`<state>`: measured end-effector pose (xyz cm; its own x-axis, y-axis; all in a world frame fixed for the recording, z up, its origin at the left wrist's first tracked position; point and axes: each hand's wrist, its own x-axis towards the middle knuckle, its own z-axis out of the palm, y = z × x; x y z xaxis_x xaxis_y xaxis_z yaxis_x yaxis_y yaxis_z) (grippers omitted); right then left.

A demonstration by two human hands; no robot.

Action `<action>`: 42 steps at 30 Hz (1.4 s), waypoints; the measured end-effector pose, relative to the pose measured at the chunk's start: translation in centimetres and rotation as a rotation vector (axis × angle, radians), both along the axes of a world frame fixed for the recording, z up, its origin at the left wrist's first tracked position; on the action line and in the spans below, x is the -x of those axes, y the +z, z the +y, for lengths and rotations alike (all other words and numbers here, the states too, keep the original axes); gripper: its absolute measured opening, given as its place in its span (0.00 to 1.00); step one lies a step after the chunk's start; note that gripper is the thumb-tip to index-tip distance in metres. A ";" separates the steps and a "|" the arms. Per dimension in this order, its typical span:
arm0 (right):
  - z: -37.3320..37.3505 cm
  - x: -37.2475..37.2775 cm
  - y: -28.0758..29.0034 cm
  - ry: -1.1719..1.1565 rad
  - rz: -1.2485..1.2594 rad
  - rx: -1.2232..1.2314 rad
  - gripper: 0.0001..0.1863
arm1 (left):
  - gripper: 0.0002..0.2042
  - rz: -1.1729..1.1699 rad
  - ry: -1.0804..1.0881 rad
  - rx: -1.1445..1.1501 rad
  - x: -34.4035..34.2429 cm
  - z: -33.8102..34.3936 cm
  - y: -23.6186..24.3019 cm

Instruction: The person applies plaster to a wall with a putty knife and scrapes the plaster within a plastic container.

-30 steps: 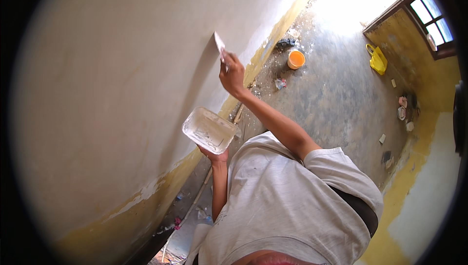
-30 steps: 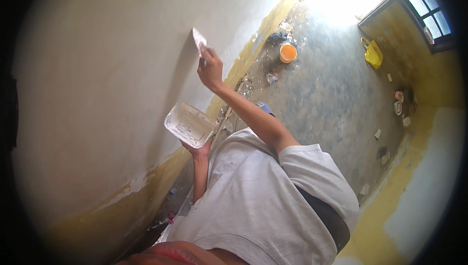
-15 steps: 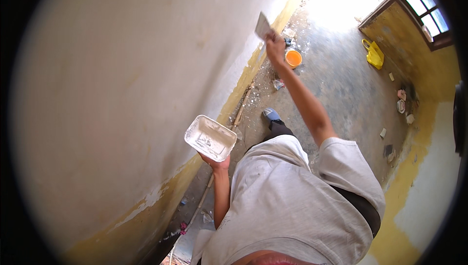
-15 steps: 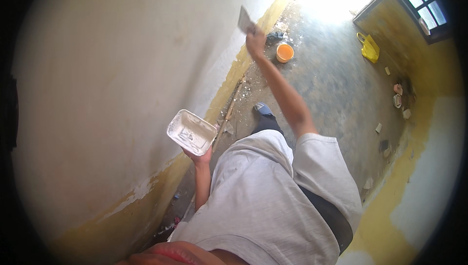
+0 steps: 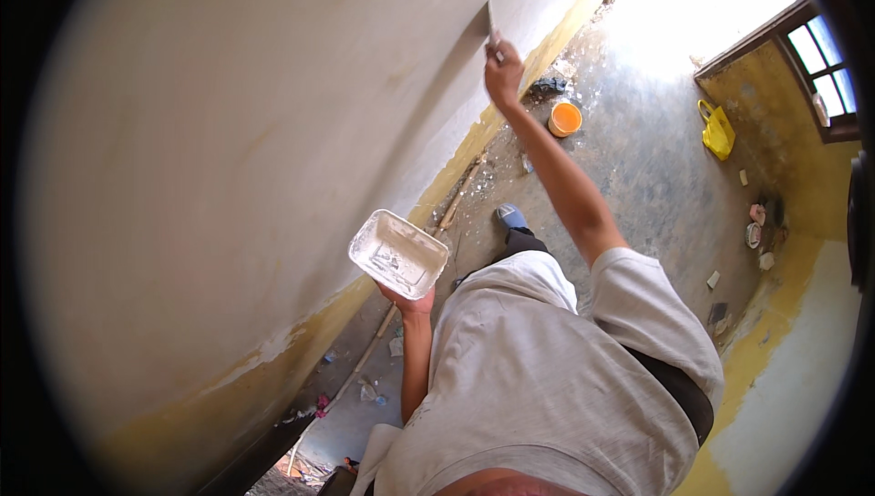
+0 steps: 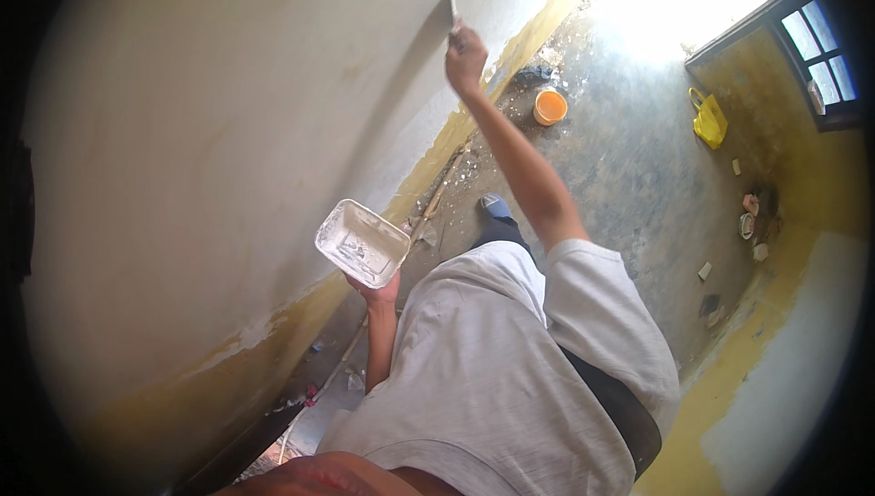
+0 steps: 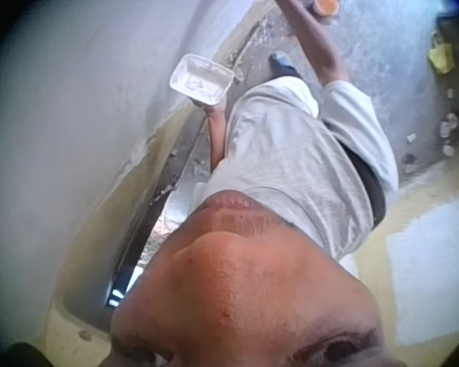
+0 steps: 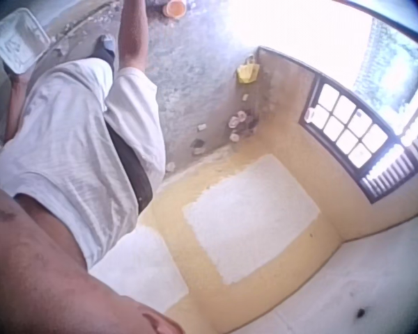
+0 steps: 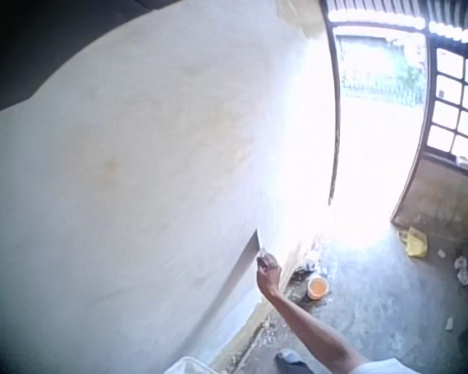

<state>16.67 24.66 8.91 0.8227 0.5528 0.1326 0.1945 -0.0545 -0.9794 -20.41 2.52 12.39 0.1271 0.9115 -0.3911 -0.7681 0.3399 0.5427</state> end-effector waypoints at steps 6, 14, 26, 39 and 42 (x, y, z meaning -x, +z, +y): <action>-5.6 15.5 0.6 0.123 0.038 -0.150 0.21 | 0.32 -0.015 0.013 0.046 4.4 -1.9 -0.9; -15.5 25.9 3.3 0.540 0.118 -0.099 0.17 | 0.31 0.039 -0.072 0.009 7.1 -2.7 -0.6; -3.1 -4.6 7.9 -0.285 -0.276 -0.111 0.17 | 0.30 -0.035 -0.041 -0.049 4.2 -1.9 2.1; -7.5 -0.8 9.4 0.181 -0.279 -0.431 0.18 | 0.29 0.341 -0.040 -0.158 -8.2 1.9 2.9; -6.6 -6.7 7.9 0.136 0.026 0.008 0.16 | 0.30 -0.106 -0.047 -0.092 -8.5 2.7 1.1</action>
